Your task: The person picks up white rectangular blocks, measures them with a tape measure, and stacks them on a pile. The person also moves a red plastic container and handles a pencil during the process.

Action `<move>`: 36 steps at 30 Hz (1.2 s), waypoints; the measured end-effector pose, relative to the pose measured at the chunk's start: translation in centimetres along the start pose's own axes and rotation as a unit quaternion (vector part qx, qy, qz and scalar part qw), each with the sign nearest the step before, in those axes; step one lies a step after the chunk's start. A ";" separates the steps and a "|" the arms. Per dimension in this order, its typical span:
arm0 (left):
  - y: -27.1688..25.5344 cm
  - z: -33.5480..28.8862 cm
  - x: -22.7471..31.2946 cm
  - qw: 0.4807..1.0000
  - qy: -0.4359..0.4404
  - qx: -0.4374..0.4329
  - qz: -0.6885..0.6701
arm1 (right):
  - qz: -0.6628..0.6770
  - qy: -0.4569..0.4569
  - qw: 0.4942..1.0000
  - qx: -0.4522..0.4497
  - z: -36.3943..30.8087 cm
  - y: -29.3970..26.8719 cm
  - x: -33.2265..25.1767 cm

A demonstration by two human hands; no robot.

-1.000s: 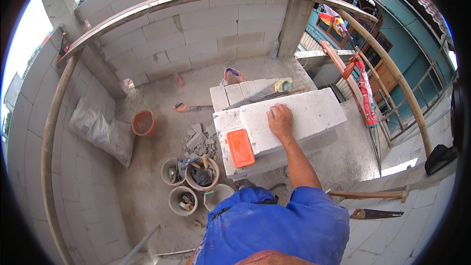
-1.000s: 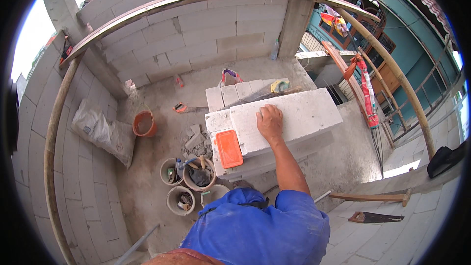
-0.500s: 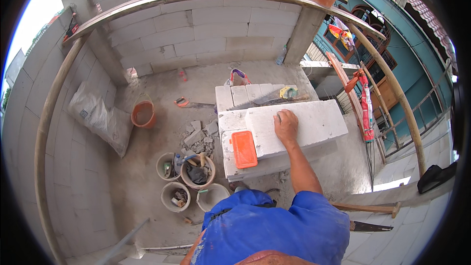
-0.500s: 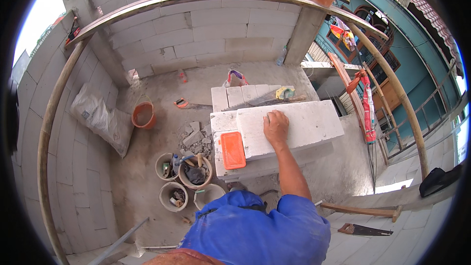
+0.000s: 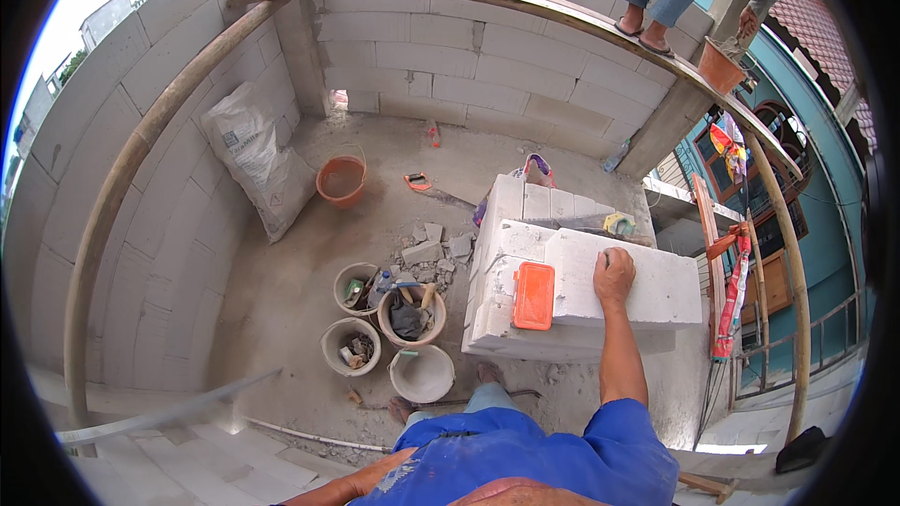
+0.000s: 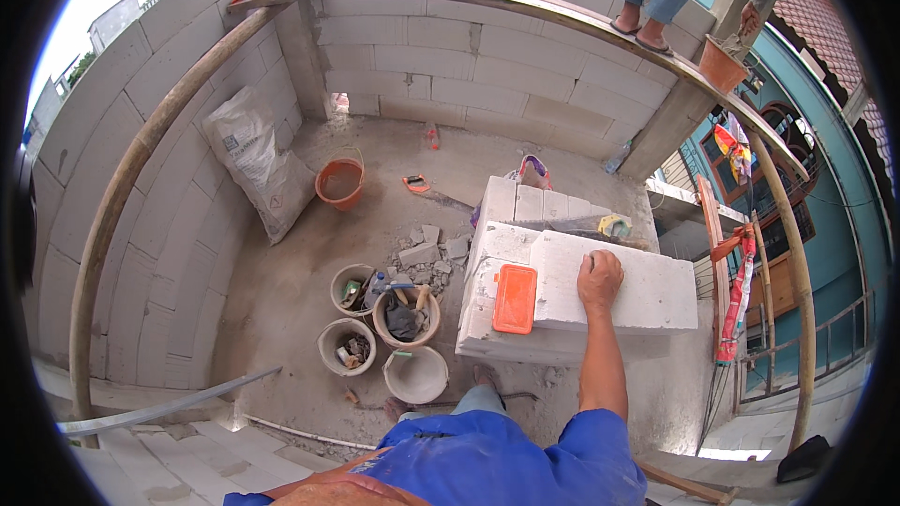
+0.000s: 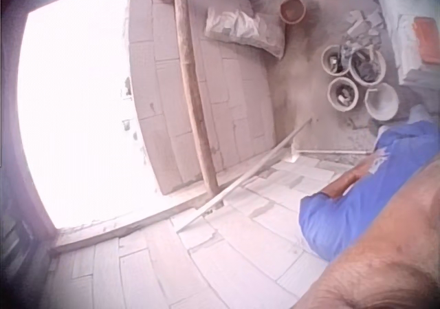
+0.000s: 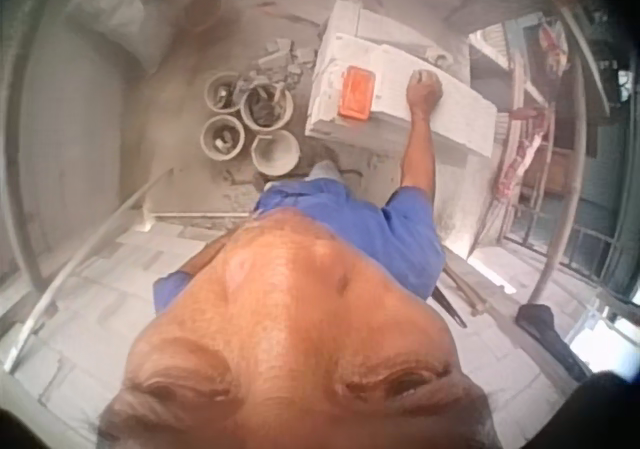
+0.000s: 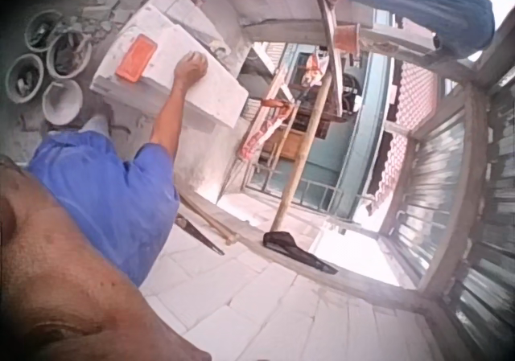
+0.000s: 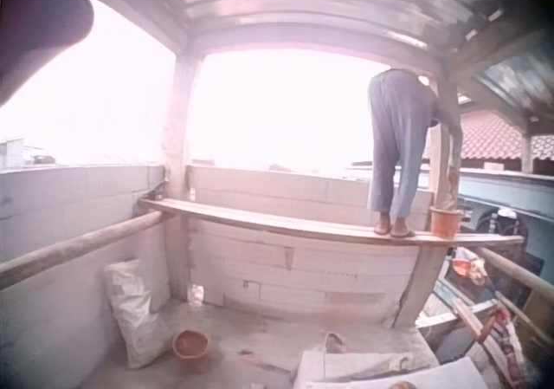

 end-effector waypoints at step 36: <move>7.9 15.2 25.0 0.908 -0.060 -0.189 0.370 | 0.415 0.078 0.905 -0.059 -1.1 -2.5 4.4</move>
Point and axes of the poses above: each hand's wrist, its own z-axis towards the middle knuckle, its own y-axis out of the palm, x = y × z, the point moved 9 cm from there along z, towards the middle knuckle, and after that the axes turned 6 degrees about z, right-handed, at the moved point
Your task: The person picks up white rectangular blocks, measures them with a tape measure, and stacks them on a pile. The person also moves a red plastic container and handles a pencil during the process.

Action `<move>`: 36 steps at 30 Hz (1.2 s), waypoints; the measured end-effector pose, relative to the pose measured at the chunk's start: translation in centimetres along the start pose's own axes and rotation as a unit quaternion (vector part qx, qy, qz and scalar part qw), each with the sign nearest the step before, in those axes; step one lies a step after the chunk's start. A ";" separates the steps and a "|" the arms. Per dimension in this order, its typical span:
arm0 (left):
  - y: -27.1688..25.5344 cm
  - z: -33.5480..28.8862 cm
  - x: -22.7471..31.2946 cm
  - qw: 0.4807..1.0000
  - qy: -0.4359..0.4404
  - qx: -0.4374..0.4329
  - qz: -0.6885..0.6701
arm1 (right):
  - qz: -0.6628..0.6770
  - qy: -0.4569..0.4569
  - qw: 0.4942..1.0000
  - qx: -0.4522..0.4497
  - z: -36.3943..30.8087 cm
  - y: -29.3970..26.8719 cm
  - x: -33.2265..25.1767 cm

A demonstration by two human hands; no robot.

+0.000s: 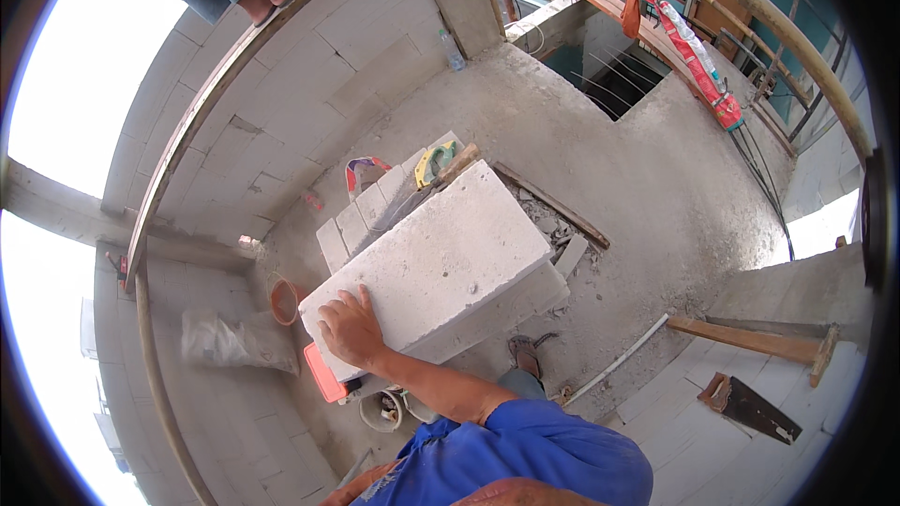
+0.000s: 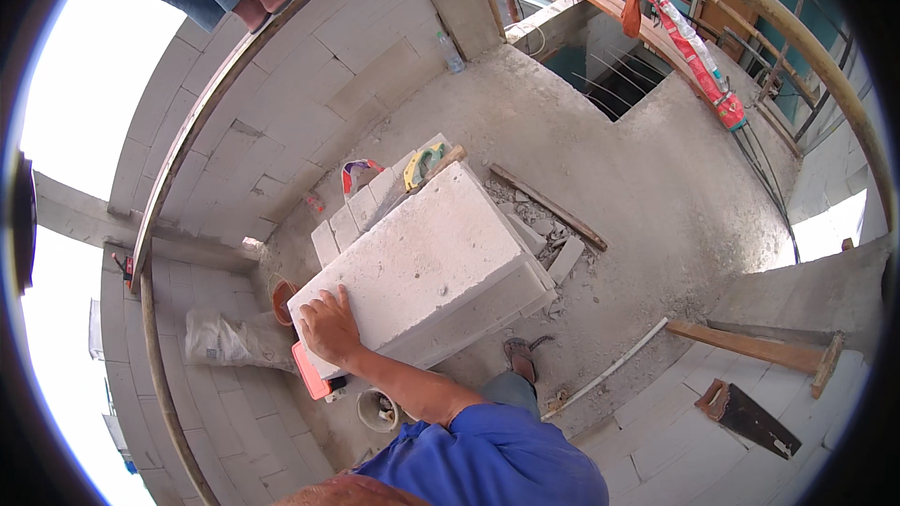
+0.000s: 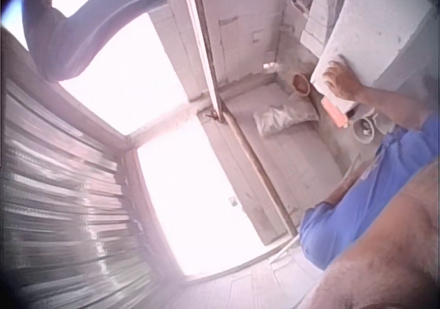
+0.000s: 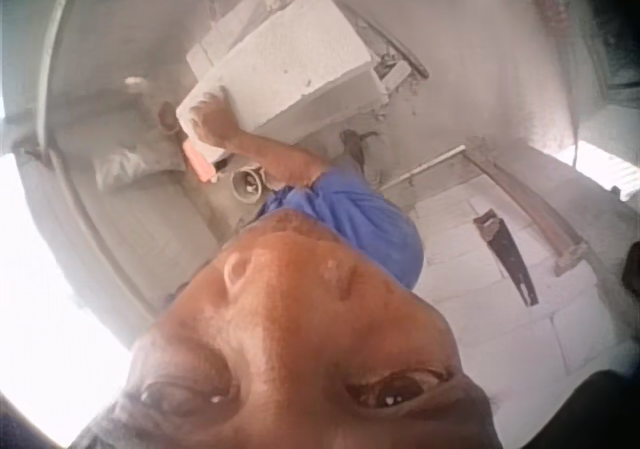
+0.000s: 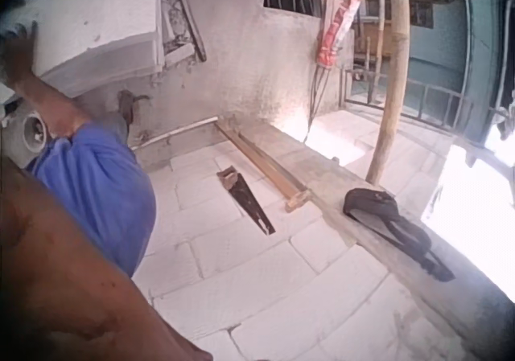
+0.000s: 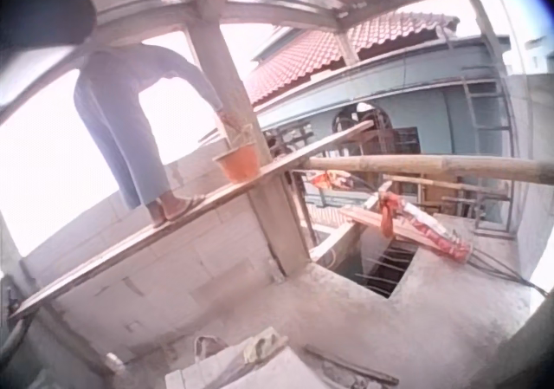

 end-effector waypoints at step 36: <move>-16.2 -1.7 -2.2 0.765 0.081 0.617 -0.164 | -0.446 0.173 0.876 0.051 -5.5 -29.6 13.2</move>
Point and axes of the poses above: each hand's wrist, its own z-axis towards the middle knuckle, its own y-axis out of the palm, x = y × z, the point moved 9 cm from there along z, towards the middle knuckle, and after that the axes turned 6 degrees about z, right-handed, at the moved point
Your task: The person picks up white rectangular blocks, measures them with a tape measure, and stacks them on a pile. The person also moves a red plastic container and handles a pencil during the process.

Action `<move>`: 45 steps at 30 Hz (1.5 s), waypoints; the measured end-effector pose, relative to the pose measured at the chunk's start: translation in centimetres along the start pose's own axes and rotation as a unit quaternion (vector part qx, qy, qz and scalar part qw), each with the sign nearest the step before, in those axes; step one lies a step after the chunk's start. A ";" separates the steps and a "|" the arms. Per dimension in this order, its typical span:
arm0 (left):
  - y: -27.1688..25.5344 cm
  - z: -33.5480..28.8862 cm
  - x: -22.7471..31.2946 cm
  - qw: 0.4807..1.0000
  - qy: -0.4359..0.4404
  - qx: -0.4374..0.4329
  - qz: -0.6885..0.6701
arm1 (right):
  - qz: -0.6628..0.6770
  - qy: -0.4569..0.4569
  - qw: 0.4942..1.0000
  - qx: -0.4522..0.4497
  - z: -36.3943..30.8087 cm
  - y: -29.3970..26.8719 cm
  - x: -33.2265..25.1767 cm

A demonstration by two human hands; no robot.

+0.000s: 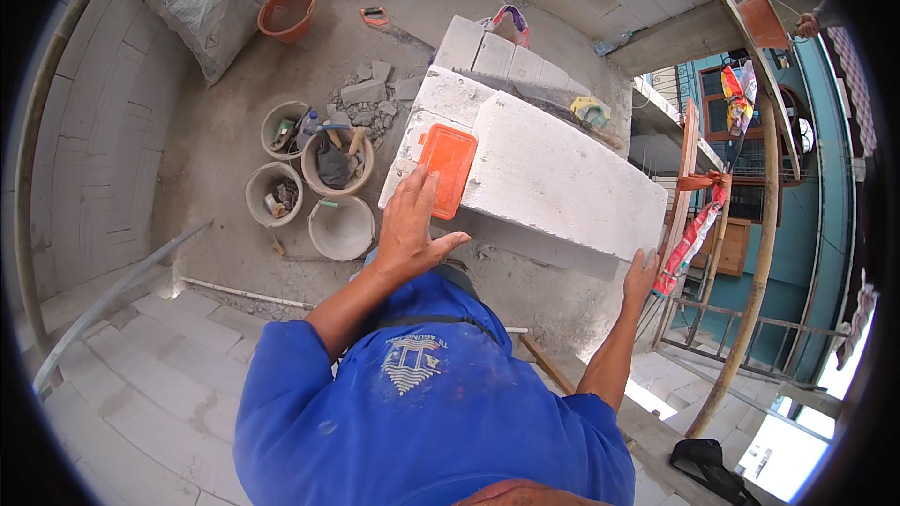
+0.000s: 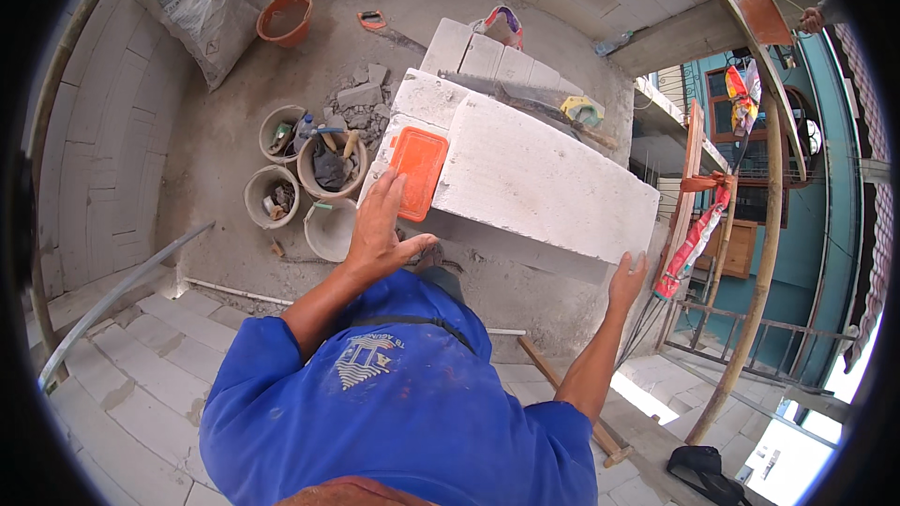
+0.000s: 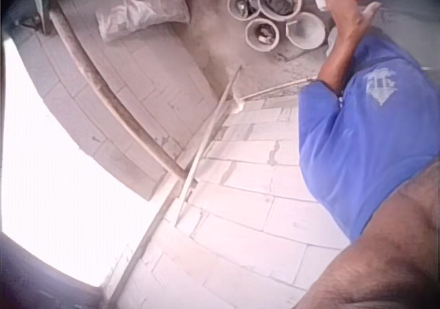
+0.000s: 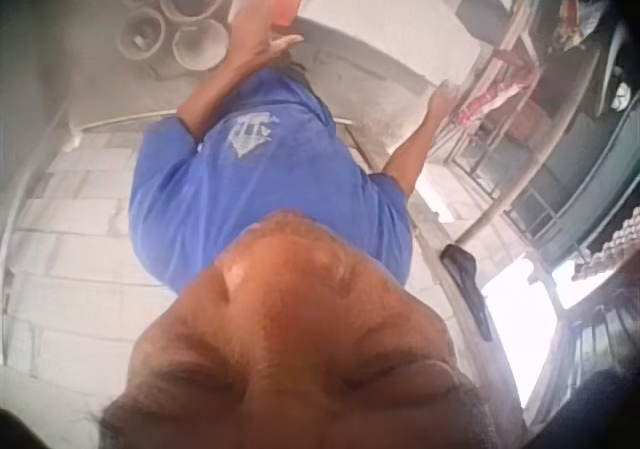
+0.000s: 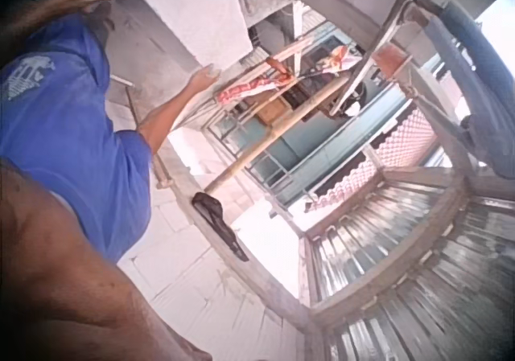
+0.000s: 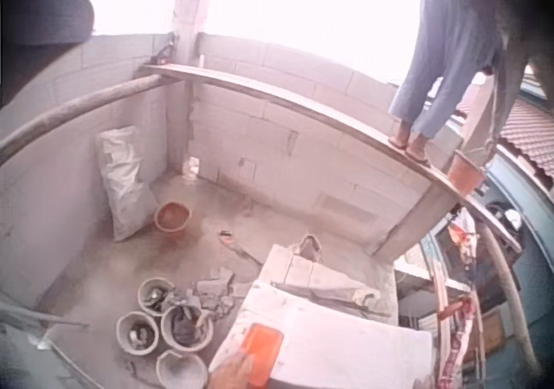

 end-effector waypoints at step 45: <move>16.4 33.2 -0.8 0.941 0.132 -0.301 0.081 | -0.085 -0.023 0.996 -0.007 1.8 5.2 -17.0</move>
Point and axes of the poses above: each hand's wrist, its own z-axis towards the middle knuckle, its own y-axis out of the palm, x = y × z, the point moved 9 cm from there along z, towards the middle knuckle, and after that the axes turned 6 degrees about z, right-handed, at the moved point
